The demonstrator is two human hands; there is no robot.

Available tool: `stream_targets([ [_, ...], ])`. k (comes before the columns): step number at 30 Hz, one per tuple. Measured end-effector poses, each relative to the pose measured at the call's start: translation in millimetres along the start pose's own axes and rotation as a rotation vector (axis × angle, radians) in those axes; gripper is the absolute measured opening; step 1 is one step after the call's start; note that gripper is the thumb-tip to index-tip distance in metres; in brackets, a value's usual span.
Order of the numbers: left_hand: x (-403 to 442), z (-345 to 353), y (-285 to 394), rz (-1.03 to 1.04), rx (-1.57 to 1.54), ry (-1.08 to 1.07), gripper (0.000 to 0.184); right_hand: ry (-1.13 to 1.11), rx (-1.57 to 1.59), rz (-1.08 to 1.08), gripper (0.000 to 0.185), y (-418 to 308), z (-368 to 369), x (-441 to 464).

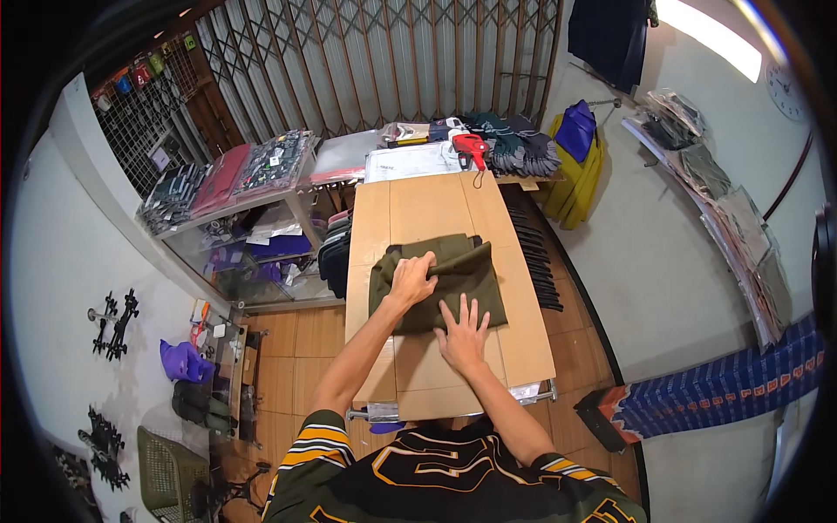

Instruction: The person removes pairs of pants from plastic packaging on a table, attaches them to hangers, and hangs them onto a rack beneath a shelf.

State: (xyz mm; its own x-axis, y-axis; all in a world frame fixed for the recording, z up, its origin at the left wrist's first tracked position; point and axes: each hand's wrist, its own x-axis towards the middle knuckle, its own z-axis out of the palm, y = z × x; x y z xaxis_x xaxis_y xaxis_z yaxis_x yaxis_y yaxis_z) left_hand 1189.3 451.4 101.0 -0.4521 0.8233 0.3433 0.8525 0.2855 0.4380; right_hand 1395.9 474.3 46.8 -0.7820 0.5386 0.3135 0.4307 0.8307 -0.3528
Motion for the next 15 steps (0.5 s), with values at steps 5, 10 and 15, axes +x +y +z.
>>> stream_targets([
  [5,-12.9,-33.4,20.7,0.074,-0.050,0.070,0.027,-0.006,0.053,-0.011,0.068,9.2,4.1,42.8],
  [10,-51.7,-52.4,31.0,0.219,-0.120,0.057,0.033,-0.009,0.169,0.028,0.067,12.9,-16.8,-4.3],
  [15,-110.1,-75.8,64.5,0.120,-0.309,-0.229,0.035,0.215,0.274,0.190,0.044,47.9,-49.6,-89.0],
])
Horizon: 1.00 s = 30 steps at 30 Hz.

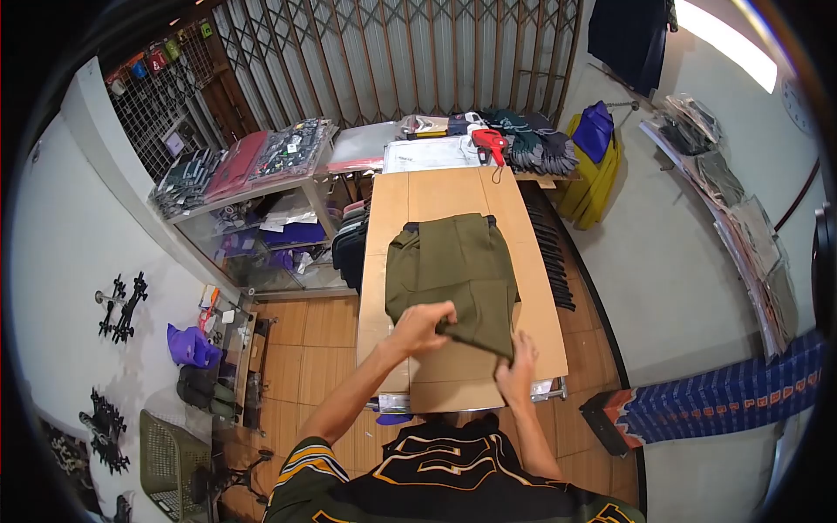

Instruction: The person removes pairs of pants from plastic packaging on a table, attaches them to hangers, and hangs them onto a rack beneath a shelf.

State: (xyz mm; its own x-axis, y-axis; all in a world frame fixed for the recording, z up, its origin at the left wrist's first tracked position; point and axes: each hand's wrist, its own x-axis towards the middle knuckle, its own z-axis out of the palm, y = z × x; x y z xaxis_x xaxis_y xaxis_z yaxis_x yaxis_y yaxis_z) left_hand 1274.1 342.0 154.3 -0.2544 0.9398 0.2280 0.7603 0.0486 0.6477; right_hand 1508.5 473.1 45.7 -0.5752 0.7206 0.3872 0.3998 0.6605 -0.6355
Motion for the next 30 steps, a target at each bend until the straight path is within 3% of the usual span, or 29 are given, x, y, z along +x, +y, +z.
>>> stream_targets([
  [5,-43.4,25.0,20.3,0.103,0.052,-0.342,0.042,0.269,0.305,0.344,0.035,12.9,-47.7,-19.5],
  [6,-46.4,22.0,27.2,0.000,0.042,-0.548,0.051,0.305,0.336,0.385,0.034,12.7,-52.3,-18.2],
  [9,-44.2,31.5,4.9,-0.017,-0.238,-0.605,0.059,0.235,0.286,0.339,0.034,-9.0,-54.9,-7.8],
  [13,-7.1,22.7,-25.7,-0.117,-0.283,-0.302,0.055,0.025,0.220,0.105,0.048,-54.1,-30.6,1.1],
  [15,13.6,23.6,-45.0,-0.193,-0.361,-0.088,0.054,-0.111,-0.011,0.016,0.059,-77.6,-13.0,-3.4],
  [18,49.3,35.5,-101.1,-0.248,-0.222,0.162,0.067,-0.314,-0.167,0.036,0.077,-98.5,10.4,-13.2],
  [24,117.4,41.1,-166.9,-0.483,0.068,0.379,0.090,-0.321,-0.350,-0.040,0.079,-78.6,39.9,-21.4],
  [30,168.2,38.4,-194.4,-0.834,-0.025,0.382,0.098,-0.320,-0.342,-0.045,0.078,-78.7,38.5,-16.0],
])
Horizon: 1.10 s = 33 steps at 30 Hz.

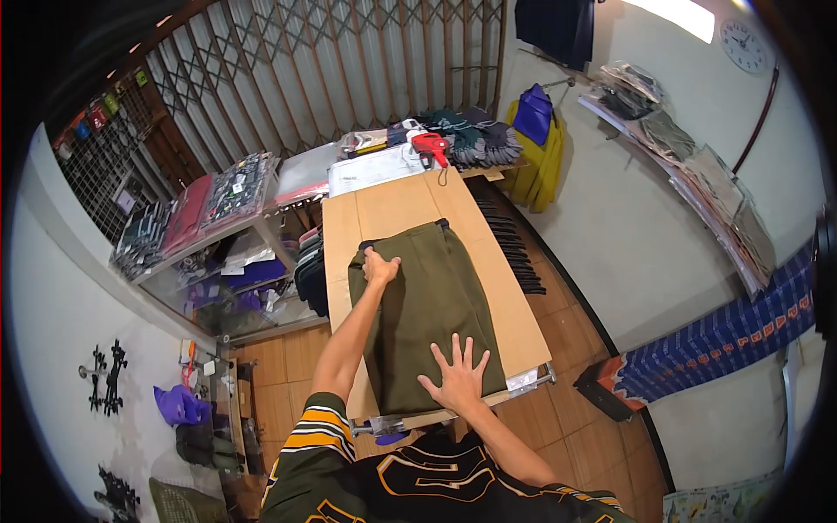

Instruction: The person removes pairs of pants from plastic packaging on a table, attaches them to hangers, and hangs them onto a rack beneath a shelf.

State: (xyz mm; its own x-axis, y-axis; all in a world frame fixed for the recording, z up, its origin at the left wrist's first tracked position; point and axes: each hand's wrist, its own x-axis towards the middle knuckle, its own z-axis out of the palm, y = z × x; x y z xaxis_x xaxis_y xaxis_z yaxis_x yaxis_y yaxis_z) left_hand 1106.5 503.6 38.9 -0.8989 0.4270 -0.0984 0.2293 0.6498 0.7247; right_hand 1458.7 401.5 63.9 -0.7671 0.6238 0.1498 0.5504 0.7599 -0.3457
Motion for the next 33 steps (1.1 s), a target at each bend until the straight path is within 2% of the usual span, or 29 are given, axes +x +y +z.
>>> stream_targets([
  [5,20.8,5.8,9.2,-0.025,-0.089,0.051,0.088,0.015,0.001,0.009,0.077,-0.2,-0.8,6.7],
  [6,28.9,7.6,7.0,0.013,-0.172,0.011,0.066,0.014,0.003,0.012,0.077,-0.1,-1.7,8.8],
  [10,-1.5,-10.6,25.1,0.197,-0.590,-0.271,0.041,0.028,0.001,0.013,0.078,2.3,0.7,14.0],
  [13,-47.1,-29.1,31.2,0.273,-0.693,-0.332,0.043,0.025,0.027,0.013,0.079,5.7,4.8,17.0],
  [14,-68.7,-35.4,31.1,0.285,-0.700,-0.270,0.040,0.036,0.072,0.028,0.074,3.9,-1.0,16.4],
  [15,-86.4,-43.6,24.5,0.295,-0.730,-0.350,0.047,0.051,0.215,0.051,0.072,8.0,2.0,14.3],
  [16,-123.9,-54.1,28.8,0.128,-0.827,-0.271,0.052,0.068,0.357,0.073,0.069,17.1,7.5,15.7],
  [17,-139.7,-54.8,10.6,0.149,-0.926,-0.381,0.057,0.081,0.500,0.095,0.067,26.9,11.2,14.9],
  [18,-173.6,-65.6,5.2,0.111,-0.922,-0.368,0.049,0.077,0.752,0.184,0.061,38.8,9.7,12.5],
  [19,-197.9,-72.6,-8.4,0.144,-0.965,-0.507,0.037,0.016,1.156,0.277,0.068,58.1,17.2,11.2],
  [20,-236.3,-85.7,-10.2,0.156,-0.954,-0.534,0.022,-0.082,1.446,0.387,0.076,66.2,-2.1,-0.2],
  [21,-270.2,-93.0,-16.5,0.211,-0.896,-0.554,0.018,-0.189,1.731,0.503,0.083,68.8,-31.8,-15.5],
  [22,-292.1,-97.9,-29.6,0.246,-0.798,-0.701,0.019,-0.313,1.882,0.581,0.088,74.0,-51.3,-31.4],
  [23,-313.5,-92.5,-44.9,0.383,-0.761,-0.758,0.019,-0.442,2.027,0.662,0.093,83.5,-63.3,-45.9],
  [24,-345.5,-98.0,-47.3,0.320,-0.757,-0.841,0.017,-0.627,2.134,0.391,0.094,103.9,-57.4,-62.4],
  [25,-368.2,-93.5,-58.7,0.203,-0.742,-0.944,0.017,-0.663,2.171,0.436,0.088,113.8,-51.9,-81.3],
  [26,-390.9,-89.1,-70.1,0.083,-0.718,-1.039,0.016,-0.613,1.999,0.558,0.080,112.4,-56.2,-99.9],
  [27,-408.0,-83.3,-76.8,0.227,-0.651,-1.015,0.016,-0.564,1.823,0.665,0.072,110.3,-61.0,-117.6],
  [29,-444.7,-77.6,-80.8,0.300,-0.619,-0.930,0.016,-0.662,1.645,0.732,0.050,112.8,-56.7,-147.0],
  [30,-457.9,-79.4,-83.2,0.283,-0.481,-0.925,0.015,-0.608,1.628,0.808,0.033,110.9,-53.8,-163.7],
  [31,-470.0,-75.8,-88.7,0.288,-0.491,-0.897,0.015,-0.624,1.629,0.789,0.027,118.8,-41.3,-182.0],
  [33,-494.4,-63.1,-103.3,0.299,-0.513,-0.844,0.015,-0.680,1.624,0.790,0.028,126.3,-36.3,-211.0],
])
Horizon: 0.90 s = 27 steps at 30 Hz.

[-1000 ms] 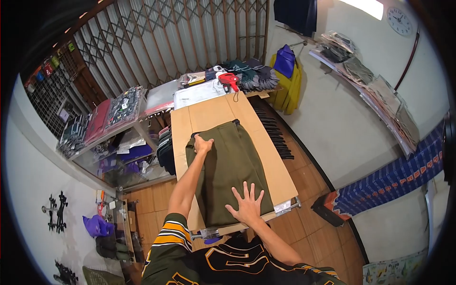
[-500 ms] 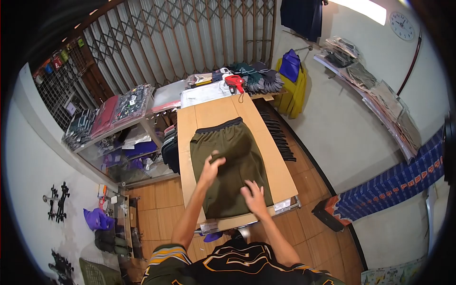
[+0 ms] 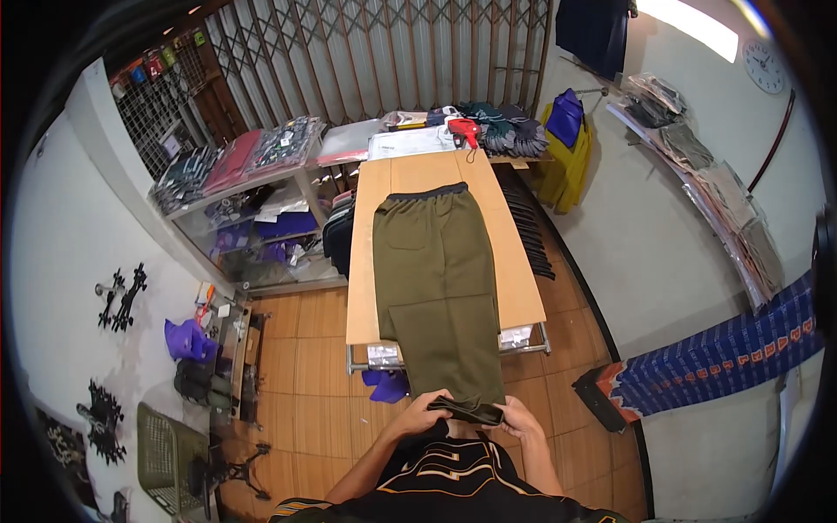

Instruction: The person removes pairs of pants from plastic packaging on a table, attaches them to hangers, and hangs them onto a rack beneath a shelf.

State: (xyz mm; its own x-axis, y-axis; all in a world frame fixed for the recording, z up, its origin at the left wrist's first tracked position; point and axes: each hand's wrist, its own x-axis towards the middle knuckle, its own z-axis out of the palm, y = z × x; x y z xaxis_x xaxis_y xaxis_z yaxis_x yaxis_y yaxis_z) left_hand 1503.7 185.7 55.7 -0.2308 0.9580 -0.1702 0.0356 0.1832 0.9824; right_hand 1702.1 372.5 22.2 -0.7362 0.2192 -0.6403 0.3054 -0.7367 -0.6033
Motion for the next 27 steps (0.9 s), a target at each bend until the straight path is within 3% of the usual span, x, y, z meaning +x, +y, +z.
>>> stream_targets([
  [13,-91.0,98.9,-29.1,-0.118,-0.005,0.126,0.015,-0.051,-0.012,-0.112,0.044,101.7,-40.1,-63.2],
  [16,-101.4,112.3,-41.8,-0.056,0.032,0.129,0.015,-0.045,-0.078,0.018,0.048,107.7,-42.1,-79.5],
  [19,-105.8,122.1,-51.9,0.000,0.119,0.174,0.018,0.061,0.002,0.175,0.054,109.4,-36.4,-81.6],
  [22,-108.5,125.2,-60.8,-0.003,0.142,0.132,0.019,0.017,0.178,0.226,0.058,120.4,-37.2,-65.3],
  [25,-102.8,126.9,-111.0,0.171,0.474,0.167,0.018,0.209,-0.023,0.274,0.052,142.8,-43.5,-31.6],
  [27,-103.0,130.8,-154.7,0.095,0.481,0.200,0.019,0.300,-0.117,0.287,0.045,154.2,-45.8,-13.3],
])
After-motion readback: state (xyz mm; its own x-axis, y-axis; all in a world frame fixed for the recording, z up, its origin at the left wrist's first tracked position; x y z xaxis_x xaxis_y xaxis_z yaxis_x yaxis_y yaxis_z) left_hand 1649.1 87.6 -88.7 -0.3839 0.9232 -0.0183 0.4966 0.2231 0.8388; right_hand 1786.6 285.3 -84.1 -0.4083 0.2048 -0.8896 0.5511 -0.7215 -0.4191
